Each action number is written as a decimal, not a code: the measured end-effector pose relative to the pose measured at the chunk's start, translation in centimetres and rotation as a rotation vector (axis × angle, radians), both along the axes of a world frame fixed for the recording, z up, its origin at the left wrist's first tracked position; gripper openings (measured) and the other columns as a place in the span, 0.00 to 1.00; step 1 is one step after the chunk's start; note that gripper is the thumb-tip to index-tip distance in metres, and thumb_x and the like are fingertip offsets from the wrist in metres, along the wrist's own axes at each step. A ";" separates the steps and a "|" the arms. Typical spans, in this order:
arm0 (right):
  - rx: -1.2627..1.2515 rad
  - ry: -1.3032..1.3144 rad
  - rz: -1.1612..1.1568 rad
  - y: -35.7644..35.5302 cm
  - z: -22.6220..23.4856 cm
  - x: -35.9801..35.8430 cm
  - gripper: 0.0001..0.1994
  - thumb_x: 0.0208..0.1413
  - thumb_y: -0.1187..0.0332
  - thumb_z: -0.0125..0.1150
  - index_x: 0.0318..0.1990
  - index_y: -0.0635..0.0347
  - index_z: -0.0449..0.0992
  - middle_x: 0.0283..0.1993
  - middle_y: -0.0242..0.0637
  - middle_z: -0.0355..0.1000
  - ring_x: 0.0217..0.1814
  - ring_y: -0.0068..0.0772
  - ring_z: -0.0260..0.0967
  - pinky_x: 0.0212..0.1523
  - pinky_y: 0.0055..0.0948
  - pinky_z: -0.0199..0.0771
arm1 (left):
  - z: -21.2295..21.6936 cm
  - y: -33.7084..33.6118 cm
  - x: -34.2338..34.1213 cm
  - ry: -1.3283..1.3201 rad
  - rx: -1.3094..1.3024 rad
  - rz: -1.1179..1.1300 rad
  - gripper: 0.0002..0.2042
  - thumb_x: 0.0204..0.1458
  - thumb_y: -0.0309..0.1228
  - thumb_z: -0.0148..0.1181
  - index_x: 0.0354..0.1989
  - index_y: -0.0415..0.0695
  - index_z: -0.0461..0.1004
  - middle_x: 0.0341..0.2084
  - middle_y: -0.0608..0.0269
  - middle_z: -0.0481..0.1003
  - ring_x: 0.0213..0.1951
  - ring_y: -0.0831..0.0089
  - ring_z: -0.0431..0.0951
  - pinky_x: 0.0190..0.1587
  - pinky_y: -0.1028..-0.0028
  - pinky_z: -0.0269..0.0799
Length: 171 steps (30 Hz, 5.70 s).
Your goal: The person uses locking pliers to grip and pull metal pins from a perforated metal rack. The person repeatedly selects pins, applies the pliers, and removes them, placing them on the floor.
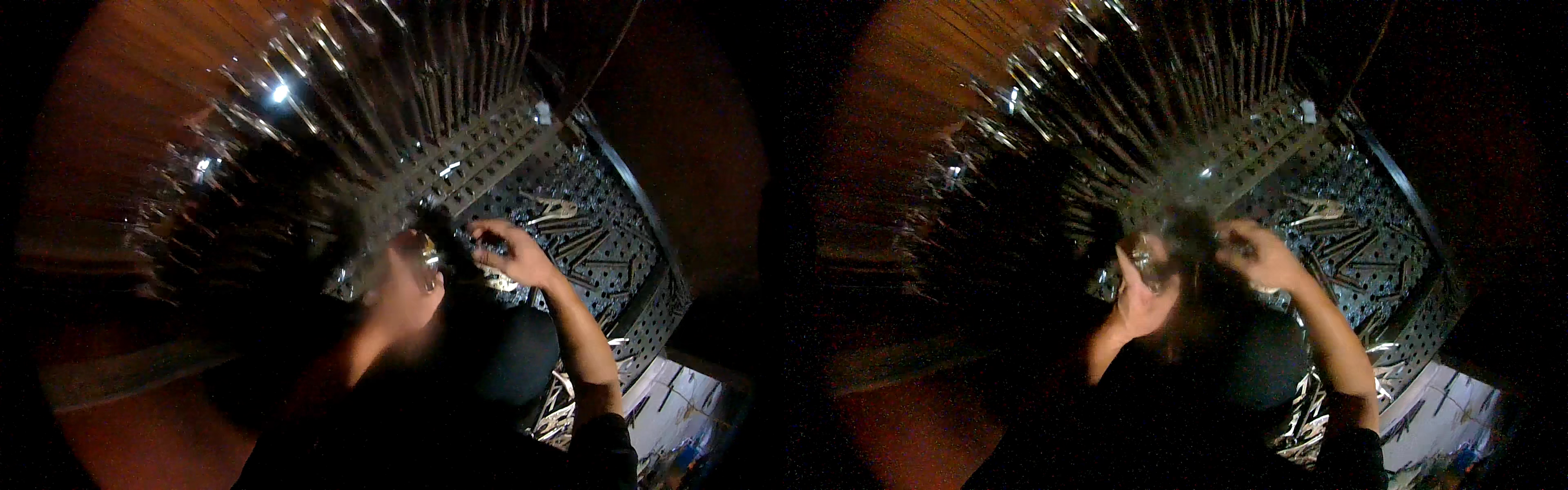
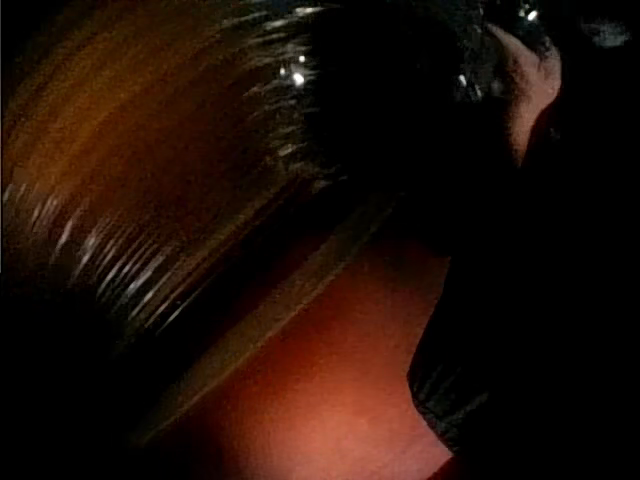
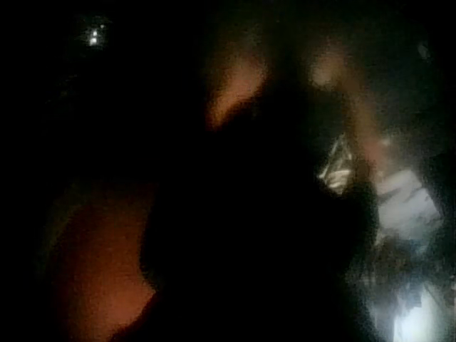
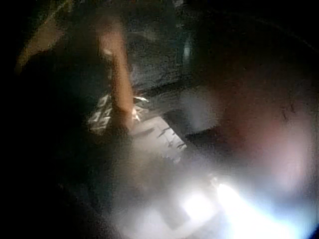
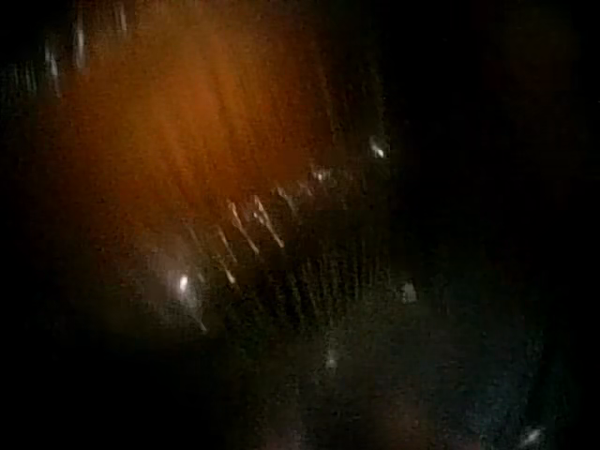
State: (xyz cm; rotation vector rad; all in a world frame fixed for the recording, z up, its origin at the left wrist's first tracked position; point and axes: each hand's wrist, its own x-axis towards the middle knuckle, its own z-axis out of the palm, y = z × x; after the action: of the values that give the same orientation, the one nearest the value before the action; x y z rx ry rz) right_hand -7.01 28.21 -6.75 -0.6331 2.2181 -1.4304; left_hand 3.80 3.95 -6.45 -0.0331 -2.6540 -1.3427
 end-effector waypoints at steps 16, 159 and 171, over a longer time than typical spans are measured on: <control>-0.418 0.124 -0.188 -11.5 13.4 5.3 0.29 0.61 0.76 0.51 0.70 0.68 0.55 0.71 0.45 0.58 0.72 0.39 0.56 0.71 0.36 0.56 | 14.9 1.4 -6.7 0.130 0.438 -0.078 0.29 0.64 0.39 0.58 0.65 0.35 0.54 0.50 0.49 0.71 0.54 0.62 0.72 0.56 0.64 0.68; -0.467 0.081 -0.160 -17.6 9.0 -0.6 0.32 0.55 0.77 0.58 0.70 0.63 0.61 0.70 0.44 0.63 0.72 0.37 0.59 0.72 0.32 0.55 | 22.5 -7.6 -11.4 0.249 0.413 0.120 0.16 0.56 0.40 0.67 0.42 0.39 0.81 0.38 0.61 0.83 0.40 0.75 0.78 0.47 0.73 0.71; -0.403 0.173 -0.196 -17.9 8.6 -0.8 0.32 0.54 0.77 0.59 0.69 0.64 0.61 0.67 0.46 0.65 0.71 0.38 0.60 0.70 0.32 0.57 | 22.3 -7.7 -11.7 0.282 0.443 0.150 0.10 0.55 0.31 0.67 0.40 0.37 0.83 0.35 0.63 0.83 0.39 0.78 0.80 0.47 0.77 0.72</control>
State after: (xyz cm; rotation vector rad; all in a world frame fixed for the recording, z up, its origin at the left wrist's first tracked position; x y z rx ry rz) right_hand -7.81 10.35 1.89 -0.7050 2.1829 -2.0221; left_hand -7.86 -3.73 15.89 0.0291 -2.0446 -1.6967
